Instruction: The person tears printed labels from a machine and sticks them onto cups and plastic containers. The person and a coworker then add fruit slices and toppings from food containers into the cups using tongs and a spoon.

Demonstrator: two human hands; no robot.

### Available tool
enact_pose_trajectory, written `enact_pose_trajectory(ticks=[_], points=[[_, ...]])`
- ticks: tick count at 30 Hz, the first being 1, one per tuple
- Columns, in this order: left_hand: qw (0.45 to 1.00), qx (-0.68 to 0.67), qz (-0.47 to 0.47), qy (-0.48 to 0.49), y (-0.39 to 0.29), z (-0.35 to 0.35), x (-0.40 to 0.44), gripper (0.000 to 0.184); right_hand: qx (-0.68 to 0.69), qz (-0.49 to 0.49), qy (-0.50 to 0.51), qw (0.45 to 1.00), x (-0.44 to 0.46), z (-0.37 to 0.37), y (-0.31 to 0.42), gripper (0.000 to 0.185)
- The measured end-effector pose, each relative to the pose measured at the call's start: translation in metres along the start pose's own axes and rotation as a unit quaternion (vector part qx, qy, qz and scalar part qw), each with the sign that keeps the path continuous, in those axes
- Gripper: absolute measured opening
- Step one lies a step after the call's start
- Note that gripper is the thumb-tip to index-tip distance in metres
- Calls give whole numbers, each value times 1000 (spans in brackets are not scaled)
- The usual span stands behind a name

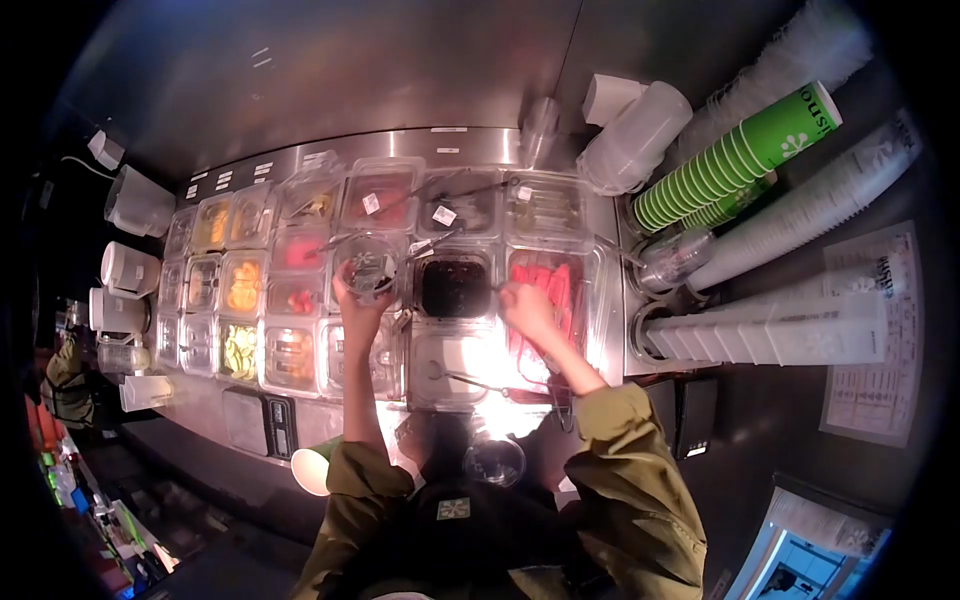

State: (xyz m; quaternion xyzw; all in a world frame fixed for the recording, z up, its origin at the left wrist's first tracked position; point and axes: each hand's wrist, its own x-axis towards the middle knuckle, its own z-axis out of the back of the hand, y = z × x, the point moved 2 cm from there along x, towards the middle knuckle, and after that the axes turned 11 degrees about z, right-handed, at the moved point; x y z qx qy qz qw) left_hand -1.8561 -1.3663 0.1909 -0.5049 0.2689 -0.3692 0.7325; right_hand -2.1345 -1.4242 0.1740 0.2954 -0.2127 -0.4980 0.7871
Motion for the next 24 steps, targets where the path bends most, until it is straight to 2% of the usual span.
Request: enact_pose_trajectory(ticks=[1,3,6,9,10,13,14,18,21,24], points=[[1000,1,-2,-3,-3,1,-2,82,-66,10,40,997,8,-16,2,16],[1000,5,-10,-3,-8,4,-3,83,-80,57,52,994,19,-46,1,14],[1000,7,-11,-1,-9,10,-5,82,-62,85,101,989,17,-50,10,15],[1000,0,1,-9,-4,12,-7,81,13,78,166,983,19,-40,1,15],[1000,-1,-1,-10,-3,12,-7,81,79,39,201,976,22,-36,-4,15],[1000,-9,3,-9,-2,7,-8,82,212,-72,98,970,27,-69,-33,15],[1000,-12,5,-7,0,5,-7,82,266,-79,36,960,25,-75,-27,17],[1000,20,-16,-6,-6,5,-8,80,315,-174,43,932,17,-68,-20,20],[999,43,-22,-5,-3,8,-6,78,394,-250,31,884,5,-43,-17,20],[997,68,-38,-16,-12,9,-8,76,414,-254,38,873,-7,-11,-4,20]])
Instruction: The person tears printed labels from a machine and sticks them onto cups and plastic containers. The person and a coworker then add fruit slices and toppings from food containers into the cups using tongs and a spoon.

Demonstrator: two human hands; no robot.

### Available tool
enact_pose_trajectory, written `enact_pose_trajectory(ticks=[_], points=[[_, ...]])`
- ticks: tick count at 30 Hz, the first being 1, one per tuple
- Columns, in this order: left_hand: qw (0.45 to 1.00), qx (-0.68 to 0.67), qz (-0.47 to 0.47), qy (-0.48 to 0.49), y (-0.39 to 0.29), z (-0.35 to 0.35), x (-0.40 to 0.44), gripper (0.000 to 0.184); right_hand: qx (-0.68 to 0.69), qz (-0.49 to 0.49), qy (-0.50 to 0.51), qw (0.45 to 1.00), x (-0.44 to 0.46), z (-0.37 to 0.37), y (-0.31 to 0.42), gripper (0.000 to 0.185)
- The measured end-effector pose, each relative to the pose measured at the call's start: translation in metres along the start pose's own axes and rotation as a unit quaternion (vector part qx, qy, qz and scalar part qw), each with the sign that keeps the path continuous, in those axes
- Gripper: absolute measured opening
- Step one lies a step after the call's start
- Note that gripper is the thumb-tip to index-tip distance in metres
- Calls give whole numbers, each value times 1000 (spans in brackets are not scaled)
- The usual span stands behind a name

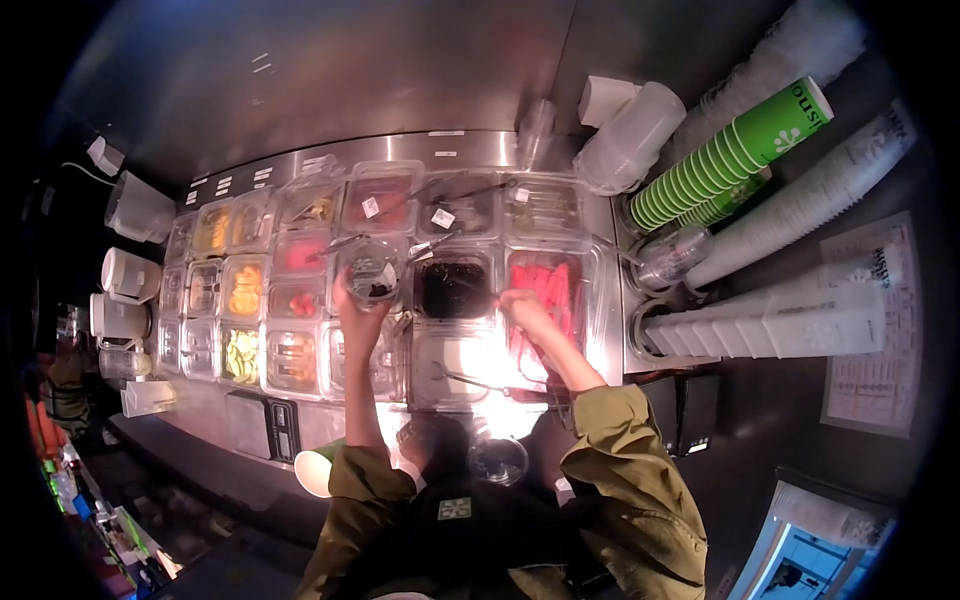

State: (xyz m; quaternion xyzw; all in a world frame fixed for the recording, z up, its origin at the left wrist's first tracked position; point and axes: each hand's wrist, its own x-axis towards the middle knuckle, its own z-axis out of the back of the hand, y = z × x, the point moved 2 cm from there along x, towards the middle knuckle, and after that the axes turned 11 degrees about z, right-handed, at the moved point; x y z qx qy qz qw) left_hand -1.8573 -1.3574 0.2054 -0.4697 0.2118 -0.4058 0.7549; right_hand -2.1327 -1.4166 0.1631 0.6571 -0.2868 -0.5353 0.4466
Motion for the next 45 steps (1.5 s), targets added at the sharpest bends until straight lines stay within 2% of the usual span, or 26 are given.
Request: enact_pose_trajectory(ticks=[6,9,10,12,13,15,18,21,22,24,26,29,30,31,34,37,38,39,41,45], points=[[994,68,-85,-7,-9,-4,0,71,-13,23,5,1000,-42,24,21,21],[988,117,-98,0,-16,-5,-1,70,-79,189,13,979,-60,22,43,18],[988,117,-102,3,-15,-6,0,71,-152,240,3,959,-66,18,55,17],[988,102,-116,4,-18,-10,0,73,-291,335,-18,896,-80,-3,78,18],[988,86,-127,2,-19,-13,0,74,-353,398,-16,847,-83,-15,86,17],[990,51,-133,0,-21,-16,1,77,-497,525,15,691,-81,-32,96,29],[995,-6,-101,6,-19,-16,3,80,-557,511,53,653,-82,-42,112,41],[996,-74,-39,31,-13,-16,2,81,-504,505,63,698,-78,-38,121,34],[993,-103,-28,46,-10,-16,4,81,-446,531,34,720,-74,-37,119,23],[988,-135,-14,68,-4,-16,7,81,-325,407,37,852,-71,-29,114,19],[985,-152,-5,77,0,-18,8,82,-216,270,54,937,-68,-22,112,22],[976,-186,20,109,-2,-19,7,80,-31,164,91,982,-63,-18,110,22],[974,-193,22,117,-5,-20,6,79,17,99,113,988,-59,-12,104,22],[972,-200,24,124,-4,-20,6,78,40,96,106,989,-58,-7,101,21],[994,-89,12,64,4,-15,9,76,103,81,69,989,-54,9,91,20],[1000,17,-25,0,17,-7,8,75,-128,192,-40,972,-27,21,45,18],[1000,-2,-2,-1,16,-4,7,77,-257,185,-27,948,-28,15,44,16],[1000,1,-1,-4,15,-2,6,77,-359,249,-33,899,-23,7,29,16],[1000,7,1,-9,12,4,7,78,-496,243,-4,834,-17,-14,17,17],[1000,15,-8,-12,4,13,8,80,-594,206,109,770,-15,-36,23,16]])
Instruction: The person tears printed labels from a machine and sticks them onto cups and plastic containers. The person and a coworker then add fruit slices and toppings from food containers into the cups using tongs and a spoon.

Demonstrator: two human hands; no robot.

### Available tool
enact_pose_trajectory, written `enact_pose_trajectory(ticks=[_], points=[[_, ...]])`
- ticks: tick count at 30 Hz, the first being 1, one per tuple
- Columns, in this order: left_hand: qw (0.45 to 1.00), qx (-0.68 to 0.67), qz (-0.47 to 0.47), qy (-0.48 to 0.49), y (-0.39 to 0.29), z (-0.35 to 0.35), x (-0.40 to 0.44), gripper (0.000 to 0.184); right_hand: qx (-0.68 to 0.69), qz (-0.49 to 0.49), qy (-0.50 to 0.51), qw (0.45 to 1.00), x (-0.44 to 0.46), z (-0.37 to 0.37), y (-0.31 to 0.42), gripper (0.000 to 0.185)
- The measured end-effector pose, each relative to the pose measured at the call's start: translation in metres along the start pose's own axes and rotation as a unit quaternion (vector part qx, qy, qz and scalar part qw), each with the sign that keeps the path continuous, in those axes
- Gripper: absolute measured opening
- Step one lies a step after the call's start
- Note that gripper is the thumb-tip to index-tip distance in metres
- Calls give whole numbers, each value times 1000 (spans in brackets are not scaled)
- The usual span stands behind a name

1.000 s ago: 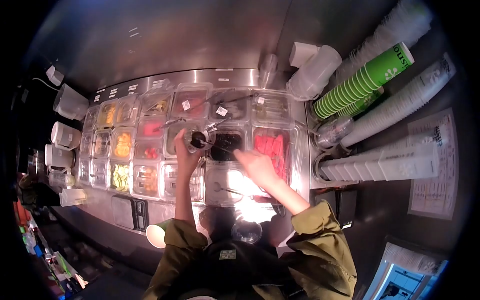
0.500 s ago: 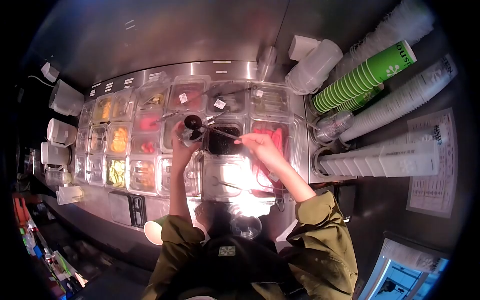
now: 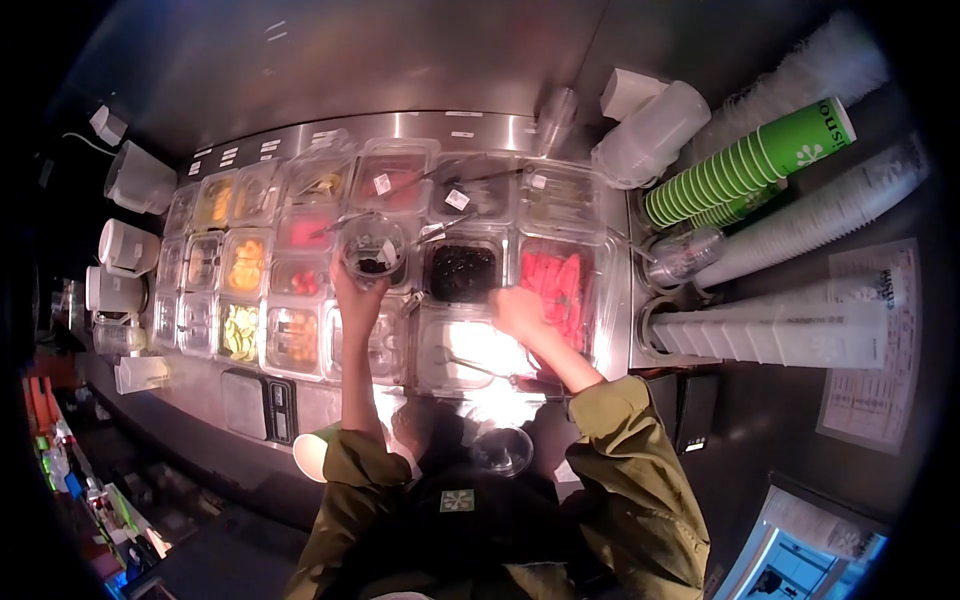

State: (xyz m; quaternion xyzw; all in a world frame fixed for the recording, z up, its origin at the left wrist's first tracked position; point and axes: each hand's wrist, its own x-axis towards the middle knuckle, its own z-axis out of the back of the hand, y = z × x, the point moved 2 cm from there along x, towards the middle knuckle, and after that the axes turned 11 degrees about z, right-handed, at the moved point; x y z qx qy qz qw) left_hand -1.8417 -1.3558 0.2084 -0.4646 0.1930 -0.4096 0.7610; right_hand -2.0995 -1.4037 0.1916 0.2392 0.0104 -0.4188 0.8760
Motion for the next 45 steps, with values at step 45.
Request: enact_pose_trajectory(ticks=[45], points=[[998,-35,-29,45,6,-1,-1,78,121,-40,-217,968,25,-55,-7,13]])
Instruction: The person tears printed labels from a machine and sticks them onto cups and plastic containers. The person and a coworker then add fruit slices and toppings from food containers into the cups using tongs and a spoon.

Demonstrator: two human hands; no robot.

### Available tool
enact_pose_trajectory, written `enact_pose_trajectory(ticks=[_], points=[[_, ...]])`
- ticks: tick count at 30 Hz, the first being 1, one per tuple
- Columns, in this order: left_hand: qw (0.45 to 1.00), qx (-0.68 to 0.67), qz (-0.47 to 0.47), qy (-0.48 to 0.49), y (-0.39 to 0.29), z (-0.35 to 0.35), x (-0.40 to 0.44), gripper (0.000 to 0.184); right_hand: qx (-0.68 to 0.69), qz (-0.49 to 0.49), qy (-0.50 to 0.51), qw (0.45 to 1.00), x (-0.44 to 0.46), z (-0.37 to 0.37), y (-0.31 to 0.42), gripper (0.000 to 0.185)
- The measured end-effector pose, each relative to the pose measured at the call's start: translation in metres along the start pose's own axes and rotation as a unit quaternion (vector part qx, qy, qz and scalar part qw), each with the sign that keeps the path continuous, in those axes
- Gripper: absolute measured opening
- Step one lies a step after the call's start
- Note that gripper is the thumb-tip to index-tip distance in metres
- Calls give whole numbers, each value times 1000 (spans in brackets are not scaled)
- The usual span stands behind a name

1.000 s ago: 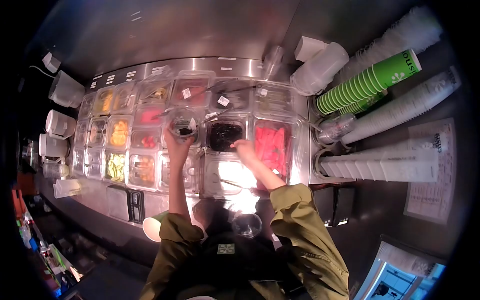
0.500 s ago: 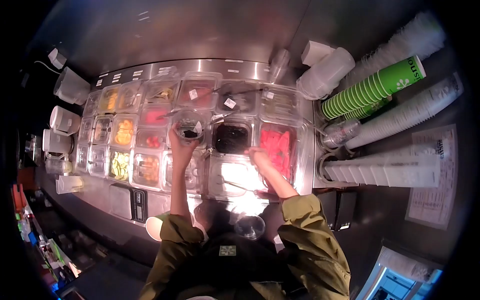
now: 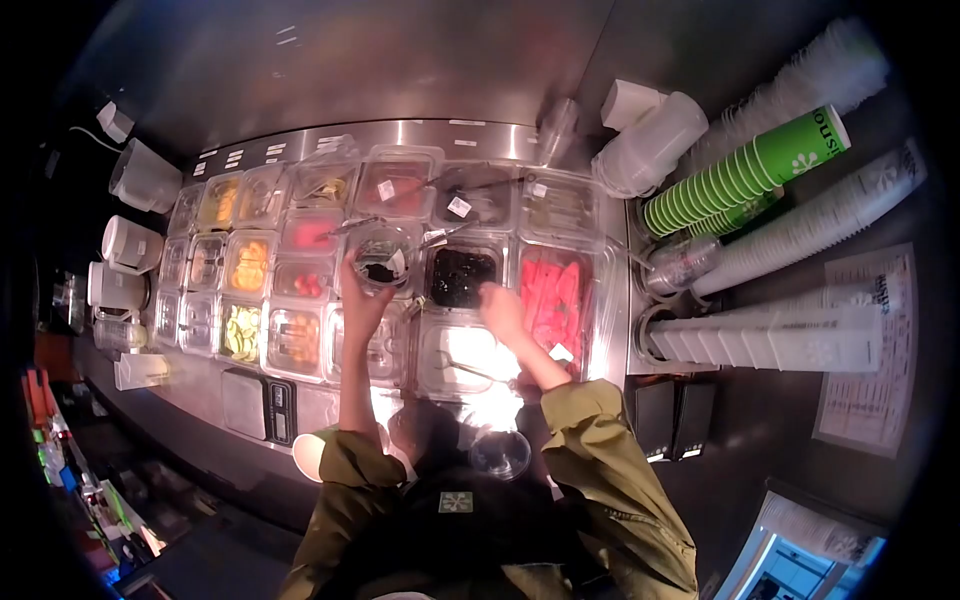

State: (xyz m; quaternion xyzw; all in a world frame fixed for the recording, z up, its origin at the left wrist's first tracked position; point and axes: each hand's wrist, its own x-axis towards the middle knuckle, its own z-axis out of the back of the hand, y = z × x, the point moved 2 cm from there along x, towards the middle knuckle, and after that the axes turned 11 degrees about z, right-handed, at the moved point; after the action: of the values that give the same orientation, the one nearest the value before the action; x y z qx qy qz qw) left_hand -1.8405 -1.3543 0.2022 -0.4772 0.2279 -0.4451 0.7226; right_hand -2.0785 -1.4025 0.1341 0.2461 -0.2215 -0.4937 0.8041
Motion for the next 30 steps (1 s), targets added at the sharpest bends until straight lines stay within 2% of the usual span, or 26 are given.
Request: enact_pose_trajectory(ticks=[2,6,9,10,11,13,16,19,25,30], points=[[1000,-3,12,0,0,0,0,78,-110,51,102,987,2,2,9,11],[1000,11,7,-2,-4,2,-1,77,-137,144,188,962,-7,1,21,13],[1000,11,12,2,-7,5,-1,77,3,106,121,987,2,-5,8,14],[1000,16,7,-1,-6,5,-2,77,87,50,97,990,6,-10,-6,16],[1000,22,4,-5,-5,7,-2,77,270,17,108,957,7,-11,-19,19],[1000,23,3,-5,-3,7,-2,77,296,-56,153,941,-2,-8,-30,22],[1000,17,2,-4,-2,4,-3,77,355,-134,109,919,-8,5,-32,22],[1000,13,3,1,-3,2,-3,77,401,-255,127,871,-9,19,-24,23],[1000,23,-7,13,-2,4,0,76,530,-268,102,798,-19,31,-35,22],[999,32,-35,4,-4,-1,2,74,474,-267,81,835,-34,71,-26,21]])
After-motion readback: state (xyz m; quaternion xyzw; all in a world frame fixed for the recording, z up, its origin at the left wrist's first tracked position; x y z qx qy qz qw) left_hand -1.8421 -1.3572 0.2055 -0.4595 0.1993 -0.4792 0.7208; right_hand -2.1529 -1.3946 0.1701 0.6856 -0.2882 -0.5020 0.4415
